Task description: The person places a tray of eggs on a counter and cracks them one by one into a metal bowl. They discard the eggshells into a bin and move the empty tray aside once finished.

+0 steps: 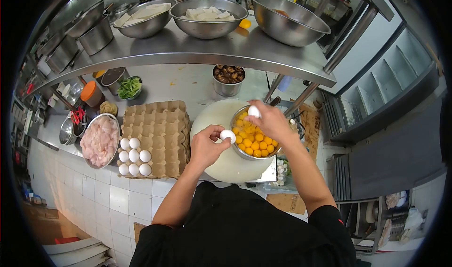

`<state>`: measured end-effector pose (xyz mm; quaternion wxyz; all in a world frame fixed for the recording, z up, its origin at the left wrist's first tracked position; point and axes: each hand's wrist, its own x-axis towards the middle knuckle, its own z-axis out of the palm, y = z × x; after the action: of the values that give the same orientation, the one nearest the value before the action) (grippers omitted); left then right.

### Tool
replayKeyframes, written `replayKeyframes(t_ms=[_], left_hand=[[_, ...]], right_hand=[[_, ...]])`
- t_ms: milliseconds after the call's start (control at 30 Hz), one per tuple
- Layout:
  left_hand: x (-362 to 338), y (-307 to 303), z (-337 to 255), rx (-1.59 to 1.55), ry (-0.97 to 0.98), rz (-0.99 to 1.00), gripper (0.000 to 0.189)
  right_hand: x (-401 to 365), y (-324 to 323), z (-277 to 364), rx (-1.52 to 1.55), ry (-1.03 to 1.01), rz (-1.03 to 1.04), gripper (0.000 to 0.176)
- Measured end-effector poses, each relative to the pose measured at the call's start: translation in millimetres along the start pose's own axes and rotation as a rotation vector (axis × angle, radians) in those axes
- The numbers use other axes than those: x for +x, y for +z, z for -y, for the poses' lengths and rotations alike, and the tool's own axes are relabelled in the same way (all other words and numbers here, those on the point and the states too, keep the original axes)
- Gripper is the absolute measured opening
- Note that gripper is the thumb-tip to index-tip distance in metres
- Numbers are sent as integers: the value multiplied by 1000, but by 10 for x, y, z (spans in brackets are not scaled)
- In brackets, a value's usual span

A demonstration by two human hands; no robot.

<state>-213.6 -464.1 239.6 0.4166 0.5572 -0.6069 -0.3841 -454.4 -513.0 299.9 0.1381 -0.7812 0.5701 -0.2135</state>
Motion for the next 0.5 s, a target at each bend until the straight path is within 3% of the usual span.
replayKeyframes(t_ms=[100, 233, 300, 367, 433, 467, 500], left_hand=[[34, 102, 130, -157, -36, 50, 37], [4, 199, 67, -400, -141, 149, 35], [-22, 239, -4, -435, -168, 181, 36], [-53, 332, 48, -509, -136, 240, 35], [-69, 423, 51, -515, -143, 239, 37], [-64, 464, 40, -455, -123, 282, 39], [-88, 490, 38, -390, -114, 321, 40]], right_hand=[[-114, -250, -32, -45, -289, -524, 50], [-707, -318, -734, 445, 4, -1053, 51], [-1188, -118, -1370, 171, 286, -942, 52], [-1825, 335, -2080, -525, 415, -297, 58], [-2087, 485, -1941, -619, 659, -103, 65], [-1961, 473, -1926, -606, 619, -92, 65], [-1853, 399, -1803, -220, 580, -239, 66]])
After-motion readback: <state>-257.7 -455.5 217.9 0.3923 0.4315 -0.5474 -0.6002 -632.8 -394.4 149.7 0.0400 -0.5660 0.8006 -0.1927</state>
